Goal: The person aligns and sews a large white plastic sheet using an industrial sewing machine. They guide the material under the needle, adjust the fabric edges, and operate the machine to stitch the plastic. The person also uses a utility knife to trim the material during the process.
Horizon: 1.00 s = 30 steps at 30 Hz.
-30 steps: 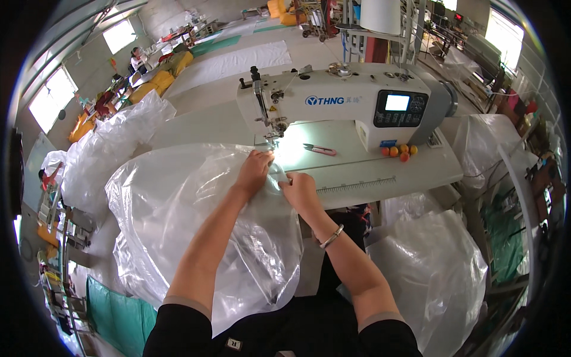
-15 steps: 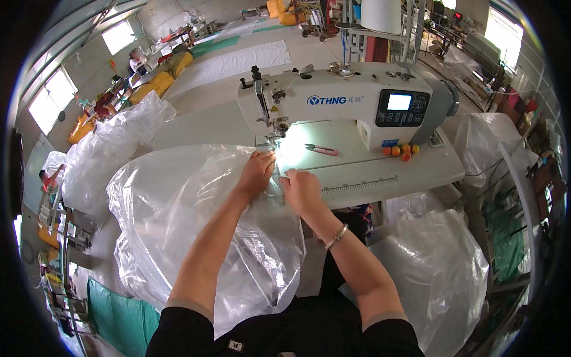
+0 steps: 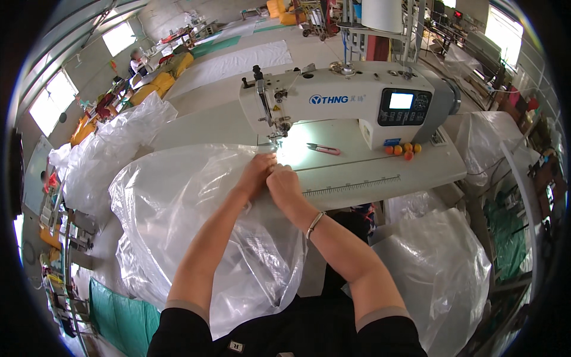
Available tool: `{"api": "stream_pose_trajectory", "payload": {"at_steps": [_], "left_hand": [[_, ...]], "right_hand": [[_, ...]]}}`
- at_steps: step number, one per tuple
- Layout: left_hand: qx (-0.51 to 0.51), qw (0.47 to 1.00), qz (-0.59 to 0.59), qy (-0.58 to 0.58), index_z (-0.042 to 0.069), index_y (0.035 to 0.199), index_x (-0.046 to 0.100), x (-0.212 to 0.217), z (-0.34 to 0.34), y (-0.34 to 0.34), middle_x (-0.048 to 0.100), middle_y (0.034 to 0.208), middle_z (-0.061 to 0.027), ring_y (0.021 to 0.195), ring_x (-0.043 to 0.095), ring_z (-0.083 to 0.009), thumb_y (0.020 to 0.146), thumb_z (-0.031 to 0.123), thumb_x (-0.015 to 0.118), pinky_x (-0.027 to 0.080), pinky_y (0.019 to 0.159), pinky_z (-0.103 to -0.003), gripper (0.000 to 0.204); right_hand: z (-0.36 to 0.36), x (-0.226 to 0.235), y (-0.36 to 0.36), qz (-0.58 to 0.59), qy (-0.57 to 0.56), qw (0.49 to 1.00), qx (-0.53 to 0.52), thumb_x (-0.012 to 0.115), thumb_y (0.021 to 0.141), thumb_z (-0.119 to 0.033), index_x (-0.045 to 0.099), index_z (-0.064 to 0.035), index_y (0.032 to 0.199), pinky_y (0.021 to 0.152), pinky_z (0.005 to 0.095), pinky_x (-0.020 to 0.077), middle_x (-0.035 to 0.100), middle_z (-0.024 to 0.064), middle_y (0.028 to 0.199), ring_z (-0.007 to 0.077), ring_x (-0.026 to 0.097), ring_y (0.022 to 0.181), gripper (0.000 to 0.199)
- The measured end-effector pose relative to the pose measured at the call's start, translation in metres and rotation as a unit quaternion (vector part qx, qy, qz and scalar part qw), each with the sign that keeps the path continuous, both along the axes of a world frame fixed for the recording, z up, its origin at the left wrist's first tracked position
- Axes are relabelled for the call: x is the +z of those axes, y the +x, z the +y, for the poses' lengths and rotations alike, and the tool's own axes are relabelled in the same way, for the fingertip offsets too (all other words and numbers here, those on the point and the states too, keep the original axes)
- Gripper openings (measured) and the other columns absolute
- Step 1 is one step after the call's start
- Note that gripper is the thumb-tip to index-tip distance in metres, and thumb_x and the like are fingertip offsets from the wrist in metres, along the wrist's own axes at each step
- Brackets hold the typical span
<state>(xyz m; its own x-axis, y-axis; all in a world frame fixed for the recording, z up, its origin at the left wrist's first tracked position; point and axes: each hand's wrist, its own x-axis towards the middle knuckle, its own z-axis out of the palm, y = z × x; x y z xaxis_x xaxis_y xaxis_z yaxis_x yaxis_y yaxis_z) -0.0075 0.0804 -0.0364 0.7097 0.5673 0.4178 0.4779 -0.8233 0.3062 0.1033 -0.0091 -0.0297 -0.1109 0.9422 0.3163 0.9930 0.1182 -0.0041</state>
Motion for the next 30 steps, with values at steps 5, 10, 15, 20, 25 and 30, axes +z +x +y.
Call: {"api": "stream_pose_trajectory", "payload": {"at_steps": [5, 10, 15, 20, 25, 30], "left_hand": [[-0.056, 0.997, -0.024, 0.038, 0.004, 0.107, 0.061, 0.000, 0.004, -0.001, 0.062, 0.116, -0.0125, 0.109, 0.058, -0.0292, 0.087, 0.011, 0.054, 0.038, 0.100, -0.039, 0.023], [-0.012, 0.998, 0.013, 0.063, 0.003, 0.108, 0.061, -0.012, 0.002, 0.002, 0.061, 0.120, -0.0131, 0.113, 0.054, -0.0296, 0.087, 0.021, 0.056, 0.037, 0.102, -0.038, 0.028], [0.009, 1.000, 0.011, -0.024, 0.003, 0.109, 0.061, -0.001, -0.002, 0.002, 0.060, 0.121, -0.0141, 0.115, 0.051, -0.0323, 0.086, 0.027, 0.058, 0.038, 0.102, -0.039, 0.033], [0.001, 1.000, -0.013, -0.010, 0.001, 0.107, 0.061, -0.005, 0.003, -0.002, 0.060, 0.117, -0.0136, 0.113, 0.051, -0.0327, 0.085, 0.031, 0.060, 0.043, 0.097, -0.042, 0.037], [0.010, 0.999, -0.035, -0.023, 0.001, 0.102, 0.062, 0.002, 0.009, 0.000, 0.058, 0.113, -0.0118, 0.111, 0.053, -0.0315, 0.084, 0.025, 0.063, 0.046, 0.094, -0.042, 0.030], [0.029, 0.998, -0.013, -0.055, 0.001, 0.106, 0.063, 0.007, 0.013, -0.005, 0.057, 0.120, -0.0128, 0.117, 0.051, -0.0321, 0.086, 0.016, 0.061, 0.045, 0.096, -0.042, 0.025]], "right_hand": [[-0.007, 0.007, -0.005, -0.019, -0.043, 0.999, 0.016, 0.065, 0.075, -0.006, 0.065, 0.0027, 0.094, 0.070, 0.0334, 0.0550, 0.059, 0.0135, 0.095, 0.0270, 0.059, 0.093, 0.022], [-0.023, -0.021, 0.001, 0.191, 0.000, 0.980, -0.046, 0.062, 0.078, -0.004, 0.061, 0.0030, 0.106, 0.070, 0.0366, 0.0551, 0.057, 0.0159, 0.097, 0.0308, 0.062, 0.088, 0.029], [-0.049, 0.001, 0.002, 0.161, -0.027, 0.985, -0.059, 0.058, 0.080, -0.003, 0.060, 0.0023, 0.110, 0.065, 0.0403, 0.0551, 0.060, 0.0176, 0.093, 0.0336, 0.066, 0.074, 0.030], [-0.045, -0.002, 0.001, 0.126, -0.010, 0.990, -0.056, 0.057, 0.081, -0.007, 0.062, 0.0015, 0.107, 0.059, 0.0355, 0.0551, 0.066, 0.0124, 0.081, 0.0287, 0.068, 0.066, 0.027], [-0.034, 0.003, 0.001, 0.111, -0.018, 0.992, -0.048, 0.057, 0.083, -0.009, 0.063, 0.0007, 0.104, 0.057, 0.0323, 0.0551, 0.068, 0.0104, 0.072, 0.0242, 0.070, 0.067, 0.023], [-0.014, 0.010, 0.002, 0.126, -0.045, 0.990, -0.042, 0.058, 0.083, -0.008, 0.063, 0.0028, 0.100, 0.063, 0.0374, 0.0550, 0.068, 0.0146, 0.074, 0.0281, 0.070, 0.071, 0.021]]}}
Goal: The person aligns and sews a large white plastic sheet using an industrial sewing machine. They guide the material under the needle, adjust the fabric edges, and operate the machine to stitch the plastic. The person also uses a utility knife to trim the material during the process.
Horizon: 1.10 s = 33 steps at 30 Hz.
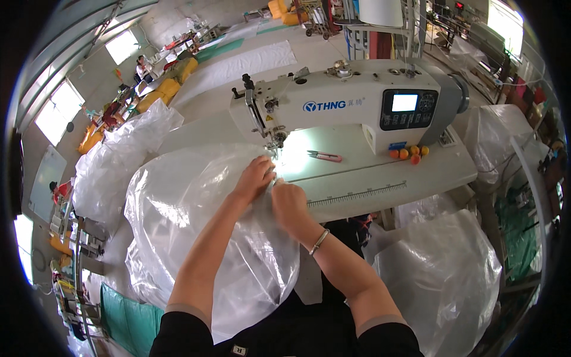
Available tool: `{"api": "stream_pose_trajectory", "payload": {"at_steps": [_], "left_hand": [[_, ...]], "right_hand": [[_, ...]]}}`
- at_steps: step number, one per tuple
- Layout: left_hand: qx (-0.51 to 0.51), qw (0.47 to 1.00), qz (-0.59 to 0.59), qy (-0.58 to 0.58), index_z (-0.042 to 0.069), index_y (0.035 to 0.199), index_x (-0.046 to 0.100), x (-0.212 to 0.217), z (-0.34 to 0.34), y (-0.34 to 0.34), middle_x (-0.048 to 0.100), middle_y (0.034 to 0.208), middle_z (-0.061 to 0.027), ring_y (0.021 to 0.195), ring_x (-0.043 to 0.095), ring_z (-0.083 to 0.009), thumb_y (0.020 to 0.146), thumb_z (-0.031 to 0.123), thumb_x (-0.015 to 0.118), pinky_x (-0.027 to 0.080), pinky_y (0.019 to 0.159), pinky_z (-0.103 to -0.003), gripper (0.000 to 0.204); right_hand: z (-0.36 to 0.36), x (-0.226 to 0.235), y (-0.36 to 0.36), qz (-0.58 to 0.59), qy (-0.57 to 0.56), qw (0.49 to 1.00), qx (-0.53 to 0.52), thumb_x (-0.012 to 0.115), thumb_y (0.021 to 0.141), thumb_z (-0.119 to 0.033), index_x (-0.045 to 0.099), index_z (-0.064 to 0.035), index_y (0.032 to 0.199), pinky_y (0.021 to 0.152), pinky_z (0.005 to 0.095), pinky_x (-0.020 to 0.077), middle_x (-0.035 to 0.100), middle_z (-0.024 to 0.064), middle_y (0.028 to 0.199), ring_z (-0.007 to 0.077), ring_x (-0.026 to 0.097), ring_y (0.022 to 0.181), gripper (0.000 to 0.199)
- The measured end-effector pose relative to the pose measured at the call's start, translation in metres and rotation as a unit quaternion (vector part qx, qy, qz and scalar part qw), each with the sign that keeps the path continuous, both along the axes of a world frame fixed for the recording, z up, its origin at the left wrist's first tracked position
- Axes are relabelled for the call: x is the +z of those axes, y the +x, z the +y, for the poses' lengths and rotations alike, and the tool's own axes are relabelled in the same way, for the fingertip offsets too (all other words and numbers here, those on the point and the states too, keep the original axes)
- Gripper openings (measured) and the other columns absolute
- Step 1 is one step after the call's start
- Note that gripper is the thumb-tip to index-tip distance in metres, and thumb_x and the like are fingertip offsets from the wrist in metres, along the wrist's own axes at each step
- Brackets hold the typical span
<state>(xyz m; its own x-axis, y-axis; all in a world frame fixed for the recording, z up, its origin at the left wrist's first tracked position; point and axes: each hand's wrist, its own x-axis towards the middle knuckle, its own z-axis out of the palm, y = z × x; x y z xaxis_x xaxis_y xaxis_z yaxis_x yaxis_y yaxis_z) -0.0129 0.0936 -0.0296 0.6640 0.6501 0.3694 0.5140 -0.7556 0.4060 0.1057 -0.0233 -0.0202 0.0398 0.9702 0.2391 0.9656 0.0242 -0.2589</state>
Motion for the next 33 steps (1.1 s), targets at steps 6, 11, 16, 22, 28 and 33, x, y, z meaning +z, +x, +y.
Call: {"api": "stream_pose_trajectory", "payload": {"at_steps": [6, 11, 16, 22, 28, 33], "left_hand": [[0.026, 0.996, 0.081, 0.021, 0.010, 0.136, 0.047, 0.018, -0.131, -0.026, 0.039, 0.145, -0.0136, 0.135, 0.035, -0.0351, 0.089, 0.017, 0.059, 0.034, 0.108, -0.047, 0.049], [0.019, 0.931, 0.365, 0.021, 0.014, 0.140, 0.044, -0.038, -0.255, -0.135, 0.026, 0.155, -0.0053, 0.144, 0.020, -0.0270, 0.088, 0.040, 0.061, 0.030, 0.109, -0.054, 0.061], [0.176, 0.899, 0.278, -0.288, 0.009, 0.141, 0.040, -0.110, -0.315, -0.234, 0.037, 0.149, -0.0121, 0.138, 0.034, -0.0313, 0.091, 0.027, 0.060, 0.034, 0.108, -0.046, 0.057], [0.058, 0.977, -0.076, -0.190, 0.002, 0.146, 0.030, 0.000, -0.344, -0.089, 0.036, 0.148, -0.0192, 0.137, 0.037, -0.0343, 0.083, 0.016, 0.071, 0.035, 0.107, -0.042, 0.077], [0.166, 0.977, 0.065, -0.121, 0.000, 0.130, 0.047, -0.039, -0.343, -0.089, 0.059, 0.115, -0.0183, 0.108, 0.055, -0.0370, 0.082, 0.004, 0.060, 0.047, 0.091, -0.039, 0.050], [0.149, 0.975, -0.052, -0.158, -0.002, 0.104, 0.064, 0.022, -0.350, -0.118, 0.064, 0.091, -0.0168, 0.083, 0.063, -0.0355, 0.081, -0.003, 0.054, 0.051, 0.074, -0.038, 0.025]], "right_hand": [[0.024, -0.023, 0.022, 0.086, 0.056, 0.995, -0.007, 0.062, 0.083, -0.011, 0.063, 0.0003, 0.110, 0.061, 0.0382, 0.0537, 0.069, 0.0154, 0.075, 0.0306, 0.068, 0.068, 0.029], [-0.034, -0.021, 0.037, 0.428, 0.081, 0.898, 0.062, 0.061, 0.092, -0.016, 0.054, 0.0006, 0.128, 0.056, 0.0302, 0.0512, 0.069, 0.0133, 0.086, 0.0198, 0.067, 0.067, 0.040], [-0.096, -0.048, 0.016, 0.699, 0.056, 0.710, 0.066, 0.055, 0.097, -0.011, 0.049, -0.0006, 0.132, 0.060, 0.0228, 0.0503, 0.064, 0.0084, 0.112, 0.0111, 0.062, 0.086, 0.038], [-0.124, -0.141, -0.029, 0.740, 0.003, 0.669, 0.074, 0.059, 0.091, -0.005, 0.053, 0.0021, 0.120, 0.079, 0.0285, 0.0515, 0.065, 0.0094, 0.110, 0.0139, 0.062, 0.097, 0.030], [-0.136, -0.151, -0.052, 0.523, -0.143, 0.839, 0.048, 0.064, 0.085, -0.015, 0.063, 0.0043, 0.105, 0.072, 0.0293, 0.0527, 0.069, 0.0147, 0.090, 0.0177, 0.068, 0.083, 0.027], [-0.166, -0.159, -0.077, 0.524, -0.305, 0.792, 0.073, 0.064, 0.083, -0.023, 0.068, 0.0047, 0.092, 0.060, 0.0302, 0.0517, 0.068, 0.0150, 0.072, 0.0198, 0.067, 0.061, 0.029]]}}
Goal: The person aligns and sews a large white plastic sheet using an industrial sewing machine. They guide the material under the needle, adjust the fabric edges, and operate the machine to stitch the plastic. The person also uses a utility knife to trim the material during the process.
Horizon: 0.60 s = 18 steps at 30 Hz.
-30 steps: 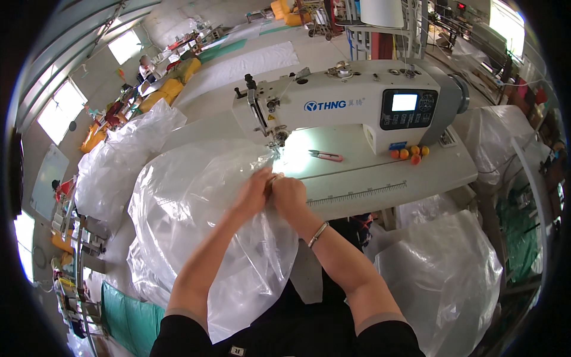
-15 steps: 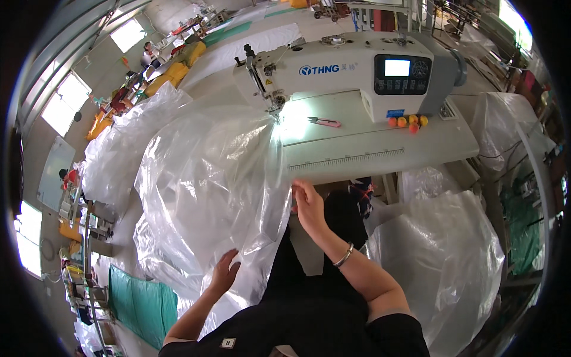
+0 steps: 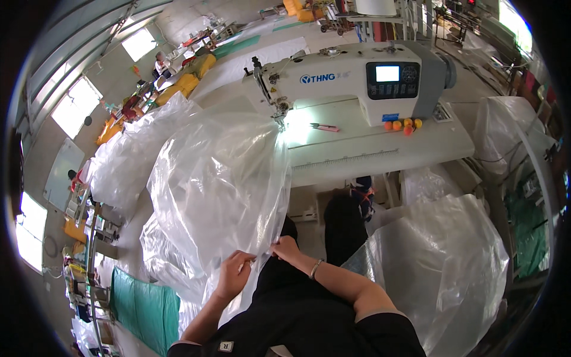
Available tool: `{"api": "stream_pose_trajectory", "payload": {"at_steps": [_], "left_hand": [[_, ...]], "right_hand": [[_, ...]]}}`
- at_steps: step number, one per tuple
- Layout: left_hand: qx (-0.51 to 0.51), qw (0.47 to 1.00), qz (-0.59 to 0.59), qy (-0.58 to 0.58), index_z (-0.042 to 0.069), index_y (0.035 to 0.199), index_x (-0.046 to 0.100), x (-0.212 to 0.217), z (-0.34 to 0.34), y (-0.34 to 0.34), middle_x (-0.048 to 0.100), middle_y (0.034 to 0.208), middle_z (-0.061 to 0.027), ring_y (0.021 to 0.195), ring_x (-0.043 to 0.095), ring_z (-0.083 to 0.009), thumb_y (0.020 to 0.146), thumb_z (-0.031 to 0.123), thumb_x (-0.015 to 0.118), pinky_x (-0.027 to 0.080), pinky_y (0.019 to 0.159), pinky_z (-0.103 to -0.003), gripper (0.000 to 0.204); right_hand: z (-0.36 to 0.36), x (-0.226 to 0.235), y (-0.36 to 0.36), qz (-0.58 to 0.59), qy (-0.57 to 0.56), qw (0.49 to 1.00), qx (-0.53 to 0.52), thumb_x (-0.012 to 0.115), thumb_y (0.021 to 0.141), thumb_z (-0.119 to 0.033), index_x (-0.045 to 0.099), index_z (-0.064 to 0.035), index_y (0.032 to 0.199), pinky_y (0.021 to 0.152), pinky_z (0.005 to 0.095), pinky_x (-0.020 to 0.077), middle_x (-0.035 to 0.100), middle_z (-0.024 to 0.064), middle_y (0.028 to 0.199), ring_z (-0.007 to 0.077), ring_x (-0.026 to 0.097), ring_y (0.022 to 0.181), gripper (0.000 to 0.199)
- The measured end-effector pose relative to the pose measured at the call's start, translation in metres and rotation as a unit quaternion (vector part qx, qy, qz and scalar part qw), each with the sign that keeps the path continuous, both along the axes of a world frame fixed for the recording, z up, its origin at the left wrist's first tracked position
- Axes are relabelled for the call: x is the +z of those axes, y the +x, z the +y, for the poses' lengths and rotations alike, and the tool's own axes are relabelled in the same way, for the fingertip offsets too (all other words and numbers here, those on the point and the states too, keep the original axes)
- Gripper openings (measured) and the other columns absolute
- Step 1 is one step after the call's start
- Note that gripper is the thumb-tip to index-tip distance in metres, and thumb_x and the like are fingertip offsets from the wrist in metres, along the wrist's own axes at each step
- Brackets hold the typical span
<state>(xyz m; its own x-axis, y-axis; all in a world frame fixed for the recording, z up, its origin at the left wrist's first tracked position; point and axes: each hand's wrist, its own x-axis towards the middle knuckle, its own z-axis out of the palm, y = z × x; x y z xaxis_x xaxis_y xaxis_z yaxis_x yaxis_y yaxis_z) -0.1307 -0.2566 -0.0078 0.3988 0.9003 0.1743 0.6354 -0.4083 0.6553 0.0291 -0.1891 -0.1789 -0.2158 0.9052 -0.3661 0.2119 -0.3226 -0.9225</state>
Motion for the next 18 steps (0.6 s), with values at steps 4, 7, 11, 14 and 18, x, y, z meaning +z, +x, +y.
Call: {"api": "stream_pose_trajectory", "payload": {"at_steps": [4, 7, 11, 14, 18], "left_hand": [[-0.050, 0.999, -0.004, 0.003, -0.004, 0.101, 0.065, 0.045, -0.002, 0.005, 0.062, 0.089, -0.0177, 0.078, 0.063, -0.0334, 0.083, -0.007, 0.052, 0.050, 0.070, -0.036, 0.022], [-0.087, 0.996, 0.002, -0.010, -0.004, 0.103, 0.064, 0.048, 0.004, 0.008, 0.061, 0.089, -0.0170, 0.078, 0.062, -0.0323, 0.083, -0.007, 0.052, 0.050, 0.070, -0.035, 0.025], [-0.111, 0.993, -0.005, -0.038, -0.003, 0.109, 0.062, 0.037, -0.009, 0.014, 0.060, 0.089, -0.0162, 0.079, 0.061, -0.0316, 0.082, -0.009, 0.051, 0.049, 0.071, -0.035, 0.030], [-0.133, 0.989, -0.021, -0.054, -0.004, 0.109, 0.061, 0.031, -0.007, 0.026, 0.061, 0.091, -0.0160, 0.081, 0.062, -0.0303, 0.085, -0.005, 0.050, 0.049, 0.072, -0.035, 0.026], [-0.120, 0.966, -0.125, -0.191, -0.005, 0.108, 0.060, 0.017, -0.004, 0.023, 0.063, 0.088, -0.0112, 0.079, 0.060, -0.0171, 0.093, 0.003, 0.051, 0.048, 0.072, -0.031, 0.019]], "right_hand": [[-0.037, 0.027, 0.009, 0.089, 0.084, 0.990, 0.076, 0.064, 0.085, -0.021, 0.067, 0.0044, 0.093, 0.057, 0.0291, 0.0495, 0.067, 0.0134, 0.072, 0.0156, 0.064, 0.059, 0.027], [-0.081, 0.061, 0.042, 0.203, 0.079, 0.972, 0.088, 0.063, 0.088, -0.017, 0.065, 0.0041, 0.092, 0.059, 0.0281, 0.0481, 0.063, 0.0097, 0.071, 0.0106, 0.058, 0.062, 0.022], [-0.108, 0.140, 0.072, 0.195, 0.184, 0.958, 0.100, 0.063, 0.089, -0.017, 0.062, 0.0033, 0.089, 0.059, 0.0317, 0.0477, 0.061, 0.0113, 0.070, 0.0157, 0.059, 0.062, 0.021], [-0.105, 0.157, 0.071, 0.041, 0.324, 0.937, 0.125, 0.062, 0.089, -0.019, 0.062, 0.0022, 0.087, 0.059, 0.0377, 0.0475, 0.061, 0.0155, 0.071, 0.0269, 0.062, 0.063, 0.021], [-0.100, 0.153, 0.050, -0.078, 0.402, 0.902, 0.133, 0.062, 0.088, -0.026, 0.063, -0.0011, 0.083, 0.058, 0.0450, 0.0477, 0.062, 0.0184, 0.071, 0.0379, 0.061, 0.064, 0.025]]}}
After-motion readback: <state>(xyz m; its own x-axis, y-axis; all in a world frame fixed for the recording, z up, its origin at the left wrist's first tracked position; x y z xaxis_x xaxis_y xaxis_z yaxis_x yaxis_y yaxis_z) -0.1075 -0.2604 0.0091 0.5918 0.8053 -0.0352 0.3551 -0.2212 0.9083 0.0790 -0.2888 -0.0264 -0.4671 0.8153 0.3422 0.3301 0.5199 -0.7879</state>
